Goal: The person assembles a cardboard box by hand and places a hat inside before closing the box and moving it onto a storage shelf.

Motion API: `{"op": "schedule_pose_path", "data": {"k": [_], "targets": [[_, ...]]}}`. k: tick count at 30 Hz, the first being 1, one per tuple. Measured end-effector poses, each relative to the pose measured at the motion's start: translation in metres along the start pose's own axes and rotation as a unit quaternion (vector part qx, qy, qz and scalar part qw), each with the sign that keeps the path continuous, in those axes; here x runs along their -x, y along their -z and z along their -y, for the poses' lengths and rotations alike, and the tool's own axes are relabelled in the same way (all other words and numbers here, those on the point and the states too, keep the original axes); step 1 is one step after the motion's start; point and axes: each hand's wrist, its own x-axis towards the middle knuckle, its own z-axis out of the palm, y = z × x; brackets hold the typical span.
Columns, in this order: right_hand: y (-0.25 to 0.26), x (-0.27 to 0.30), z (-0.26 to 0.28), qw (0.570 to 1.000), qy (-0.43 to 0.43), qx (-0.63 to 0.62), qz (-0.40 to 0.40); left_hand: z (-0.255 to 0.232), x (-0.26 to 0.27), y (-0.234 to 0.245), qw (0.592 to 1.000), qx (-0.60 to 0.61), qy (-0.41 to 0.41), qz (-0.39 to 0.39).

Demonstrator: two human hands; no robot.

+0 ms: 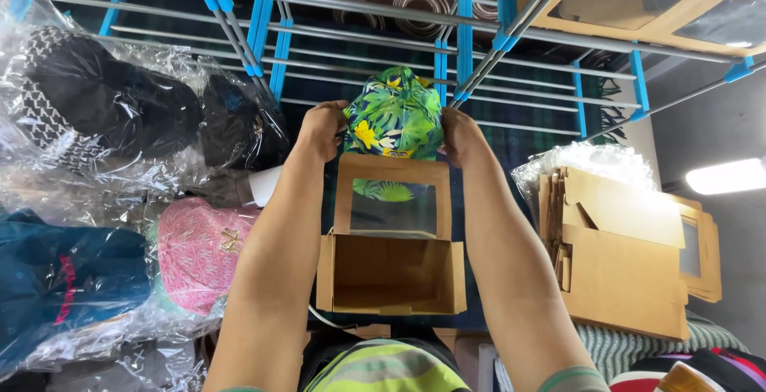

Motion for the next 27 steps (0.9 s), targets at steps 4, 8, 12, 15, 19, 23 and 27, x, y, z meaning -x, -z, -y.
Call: {"op": "schedule_pose_path", "data": {"k": [4, 8, 12, 15, 19, 23, 27], "targets": [[-0.014, -0.010, -0.006, 0.746, -0.328, -0.580, 0.026, 0.045, -0.058, 0.022, 0.991, -0.122, 0.020, -0.055], [0.022, 0.009, 0.018, 0.800, -0.262, -0.540, -0.019, 0.032, -0.025, 0.005, 0.988, -0.141, 0.025, -0.057], [0.030, 0.012, 0.013, 0.744, -0.233, -0.625, -0.037, 0.007, 0.005, 0.010, 0.993, -0.112, -0.036, -0.032], [0.057, 0.031, 0.010, 0.703, -0.164, -0.690, -0.045, -0.009, 0.020, 0.021, 0.997, -0.007, -0.076, 0.018], [0.141, 0.067, 0.034, 0.536, 0.065, -0.829, -0.146, -0.058, 0.074, 0.016, 0.949, 0.055, -0.266, 0.158], [0.211, 0.097, 0.040, 0.554, 0.181, -0.783, -0.217, -0.119, 0.128, 0.005, 0.886, 0.208, -0.301, 0.284], [0.248, 0.124, 0.053, 0.550, 0.250, -0.752, -0.265, -0.145, 0.180, 0.003, 0.842, 0.199, -0.379, 0.328]]}}
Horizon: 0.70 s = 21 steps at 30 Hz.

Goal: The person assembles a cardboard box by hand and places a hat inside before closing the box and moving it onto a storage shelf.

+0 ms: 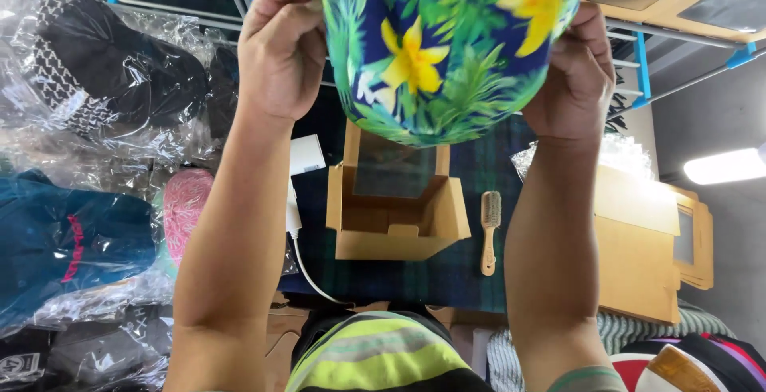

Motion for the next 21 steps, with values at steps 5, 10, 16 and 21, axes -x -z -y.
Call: {"op": "schedule_pose_path", "data": {"k": [5, 10, 16, 21], "targets": [[-0.031, 0.041, 0.004, 0.983, -0.118, 0.003, -0.142, -0.003, 0.045, -0.024, 0.982, 0.004, 0.148, -0.121], [-0.021, 0.099, -0.039, 0.958, -0.178, -0.160, -0.156, 0.064, 0.111, 0.026, 0.974, 0.102, 0.131, -0.156], [0.005, 0.145, -0.055, 0.957, -0.222, -0.183, -0.032, 0.080, 0.149, 0.059, 0.966, 0.118, 0.202, -0.106], [0.024, 0.160, -0.077, 0.955, -0.260, 0.103, -0.098, 0.072, 0.146, 0.055, 0.957, -0.020, 0.265, -0.113]]}}
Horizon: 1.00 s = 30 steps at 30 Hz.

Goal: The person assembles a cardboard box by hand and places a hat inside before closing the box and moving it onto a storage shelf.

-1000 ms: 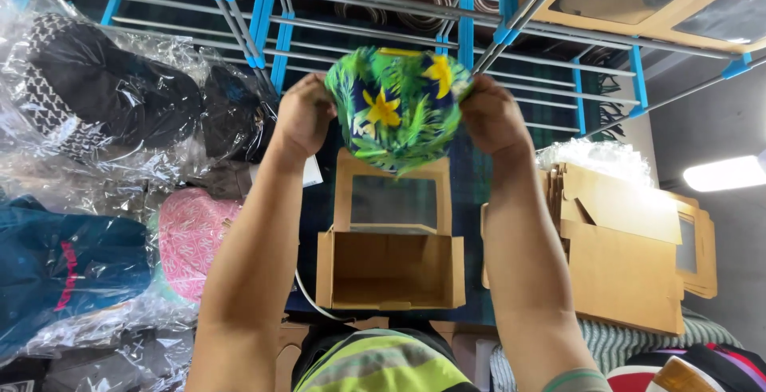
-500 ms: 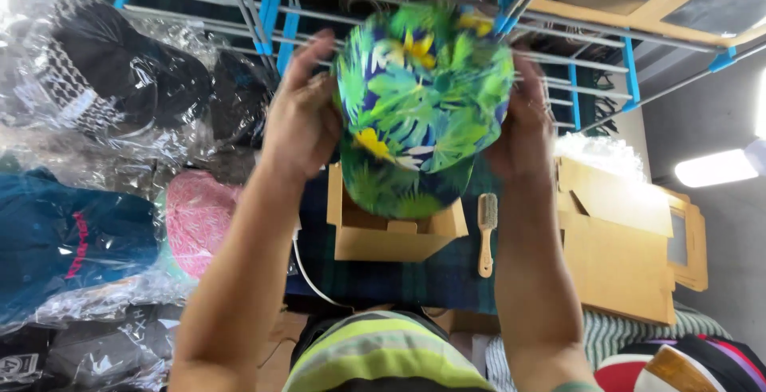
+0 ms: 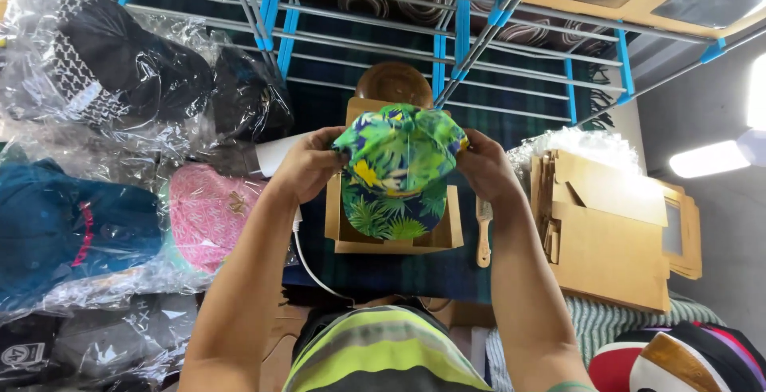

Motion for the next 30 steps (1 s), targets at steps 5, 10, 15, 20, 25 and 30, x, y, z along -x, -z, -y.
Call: {"op": "schedule_pose_path", "data": {"k": [5, 10, 15, 20, 25, 30], "targets": [[-0.012, -0.003, 0.004, 0.974, -0.052, -0.219, -0.032, 0.029, -0.026, 0.040, 0.999, -0.022, 0.022, -0.039], [-0.017, 0.002, -0.009, 0.943, -0.006, -0.333, 0.002, 0.029, -0.021, 0.012, 0.994, 0.016, -0.096, -0.038], [-0.061, 0.011, 0.019, 0.934, 0.005, -0.355, -0.040, 0.052, -0.034, 0.012, 0.979, 0.144, -0.109, -0.092], [-0.132, 0.042, 0.097, 0.887, -0.153, -0.383, -0.210, 0.049, -0.041, -0.003, 0.962, 0.149, -0.109, -0.200], [-0.133, 0.038, 0.084, 0.898, -0.126, -0.374, -0.195, 0.034, -0.028, -0.036, 0.958, 0.156, -0.110, -0.212], [-0.125, 0.032, 0.071, 0.907, -0.111, -0.362, -0.185, 0.035, -0.004, -0.057, 0.945, 0.193, -0.065, -0.255]]}}
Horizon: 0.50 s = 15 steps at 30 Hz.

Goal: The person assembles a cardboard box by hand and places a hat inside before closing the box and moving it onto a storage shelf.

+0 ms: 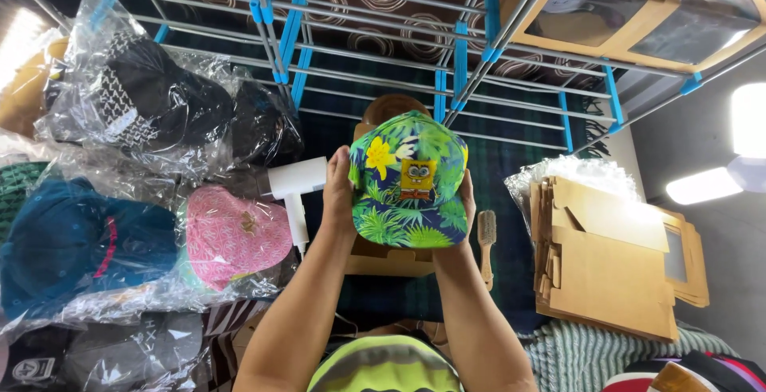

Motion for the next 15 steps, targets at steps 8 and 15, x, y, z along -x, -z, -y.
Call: {"op": "schedule_pose_path", "data": {"k": [8, 15], "targets": [[0.024, -0.016, -0.003, 0.998, 0.042, 0.026, 0.040, 0.004, 0.022, -0.005, 0.986, 0.100, 0.092, 0.094], [0.053, -0.024, -0.002, 0.994, 0.067, 0.042, 0.071, -0.013, 0.043, -0.016, 0.987, 0.092, 0.087, 0.102]]}}
